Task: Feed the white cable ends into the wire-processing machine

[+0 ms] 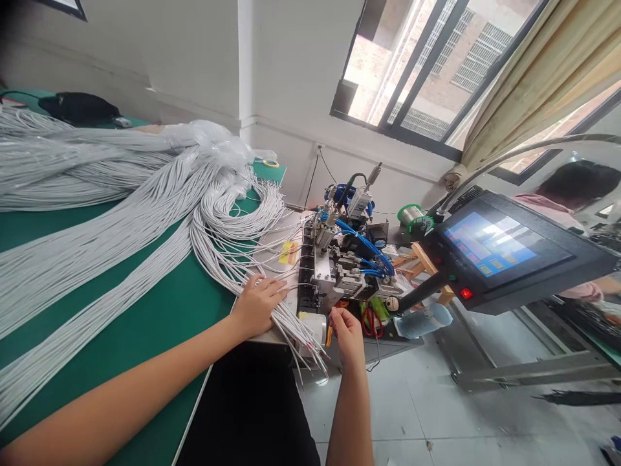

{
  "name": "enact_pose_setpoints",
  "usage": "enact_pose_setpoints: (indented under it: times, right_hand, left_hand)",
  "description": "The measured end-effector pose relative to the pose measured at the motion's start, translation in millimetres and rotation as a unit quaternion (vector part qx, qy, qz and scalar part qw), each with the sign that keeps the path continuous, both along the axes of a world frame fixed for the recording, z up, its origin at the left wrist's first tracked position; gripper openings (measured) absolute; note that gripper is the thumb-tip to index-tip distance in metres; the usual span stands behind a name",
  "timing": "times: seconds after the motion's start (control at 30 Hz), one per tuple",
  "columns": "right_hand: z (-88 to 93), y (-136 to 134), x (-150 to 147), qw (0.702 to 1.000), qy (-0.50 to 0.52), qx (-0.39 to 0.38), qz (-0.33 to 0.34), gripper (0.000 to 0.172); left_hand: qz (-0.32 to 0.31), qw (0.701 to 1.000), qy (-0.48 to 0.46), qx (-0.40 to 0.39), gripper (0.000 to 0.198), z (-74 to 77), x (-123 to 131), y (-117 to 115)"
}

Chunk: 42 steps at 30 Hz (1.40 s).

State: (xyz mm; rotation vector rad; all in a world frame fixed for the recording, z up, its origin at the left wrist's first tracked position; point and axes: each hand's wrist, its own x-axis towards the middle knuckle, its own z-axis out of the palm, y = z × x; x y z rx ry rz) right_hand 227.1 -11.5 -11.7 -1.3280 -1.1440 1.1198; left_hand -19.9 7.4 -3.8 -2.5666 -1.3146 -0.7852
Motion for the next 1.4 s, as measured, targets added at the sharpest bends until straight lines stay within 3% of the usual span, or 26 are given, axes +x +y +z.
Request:
enact_pose_setpoints:
  times: [0.13, 0.33, 0.77, 1.13, 1.4]
  right_hand:
    - [4.5, -3, 0, 1.0, 0.002, 0.008, 0.004, 0.04]
    - [9.7, -6, 0, 1.0, 0.001, 0.014, 0.011, 0.038]
    - [28.4, -17, -9, 0.998, -0.052, 0.027, 0.02, 0.038]
    - [50.4, -40, -22, 0.969, -0.154, 0.058, 0.182, 0.025]
    - [49.0, -41, -25, 0.945, -0.216, 0.097, 0.227, 0.021]
  left_hand:
    - [-0.059, 0.998, 0.0, 0.038, 0.035, 0.8, -2, 1]
    - [-0.102, 0.992, -0.003, 0.067, 0.032, 1.8, -3, 1]
    - [-0.121, 0.987, -0.008, 0.106, 0.025, 3.0, -4, 1]
    - [-0.133, 0.986, 0.002, 0.104, 0.025, -1.2, -4, 4]
    - [-0.14, 0.986, -0.002, 0.093, 0.02, -3.2, -4, 4]
